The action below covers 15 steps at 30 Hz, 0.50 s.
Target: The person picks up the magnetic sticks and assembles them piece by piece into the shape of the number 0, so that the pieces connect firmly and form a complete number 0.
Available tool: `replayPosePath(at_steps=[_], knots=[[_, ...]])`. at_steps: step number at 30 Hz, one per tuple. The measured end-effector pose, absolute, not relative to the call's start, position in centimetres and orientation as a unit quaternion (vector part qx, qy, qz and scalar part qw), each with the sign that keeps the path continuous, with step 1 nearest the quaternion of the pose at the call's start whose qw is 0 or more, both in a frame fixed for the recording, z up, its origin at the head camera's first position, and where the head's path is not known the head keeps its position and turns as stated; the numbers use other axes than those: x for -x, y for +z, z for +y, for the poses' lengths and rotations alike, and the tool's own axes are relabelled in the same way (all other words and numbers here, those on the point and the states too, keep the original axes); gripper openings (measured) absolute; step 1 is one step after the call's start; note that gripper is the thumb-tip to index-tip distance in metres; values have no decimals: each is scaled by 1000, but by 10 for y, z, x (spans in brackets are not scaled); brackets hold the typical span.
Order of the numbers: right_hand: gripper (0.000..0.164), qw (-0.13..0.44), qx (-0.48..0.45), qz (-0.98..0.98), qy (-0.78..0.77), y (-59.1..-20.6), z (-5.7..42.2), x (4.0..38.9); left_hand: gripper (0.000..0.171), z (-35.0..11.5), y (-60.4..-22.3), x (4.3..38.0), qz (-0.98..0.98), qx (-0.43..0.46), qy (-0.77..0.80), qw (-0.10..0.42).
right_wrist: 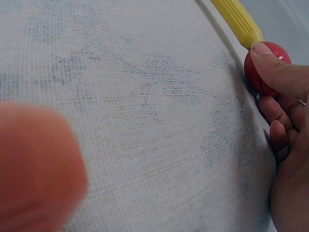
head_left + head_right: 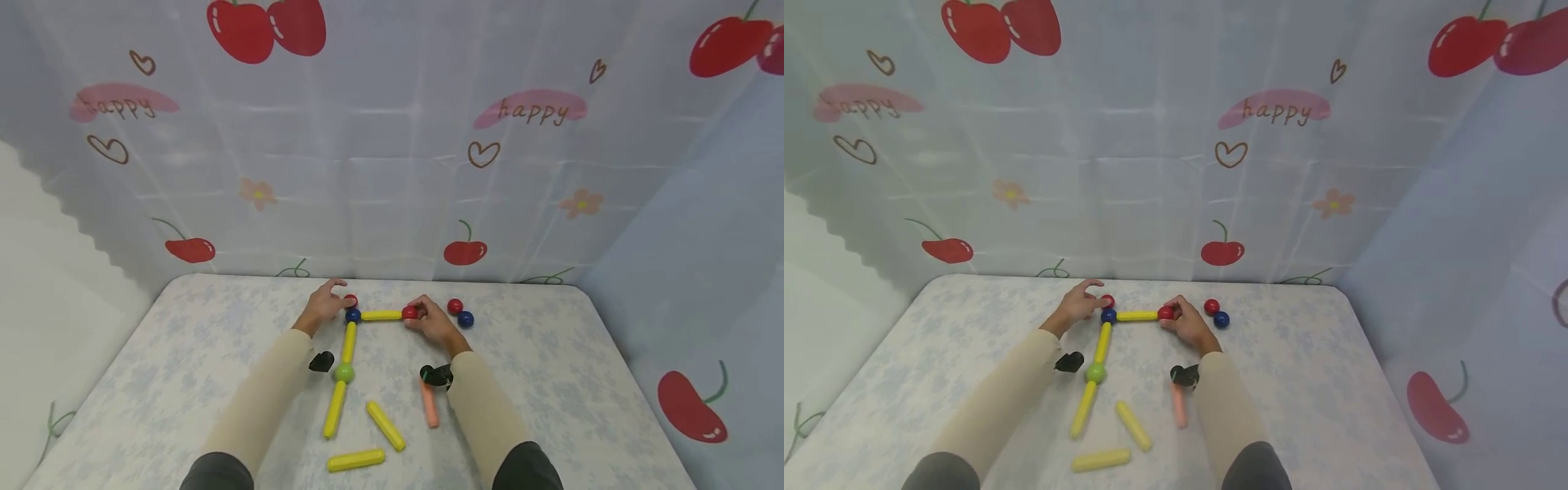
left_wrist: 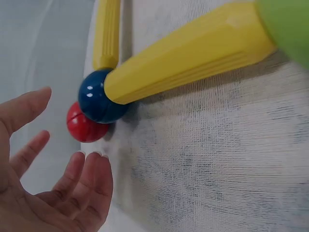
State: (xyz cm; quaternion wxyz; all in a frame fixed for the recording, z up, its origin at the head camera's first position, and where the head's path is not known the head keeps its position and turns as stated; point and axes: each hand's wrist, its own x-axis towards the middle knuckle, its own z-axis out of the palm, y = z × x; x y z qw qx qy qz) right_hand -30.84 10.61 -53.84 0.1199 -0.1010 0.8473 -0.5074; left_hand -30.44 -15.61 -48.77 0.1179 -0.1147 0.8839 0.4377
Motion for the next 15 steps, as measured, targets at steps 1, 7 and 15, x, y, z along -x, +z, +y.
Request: replayPosePath(at_steps=[1, 7, 15], knots=[[31, 119, 101, 847, -507, -539, 107, 308, 52, -155, -490, 307, 885, 115, 434, 120], [31, 125, 105, 842, -515, -539, 107, 307, 51, -149, -496, 314, 891, 128, 418, 125], [29, 125, 110, 840, -517, -539, 110, 307, 44, -146, -502, 313, 887, 137, 424, 123]])
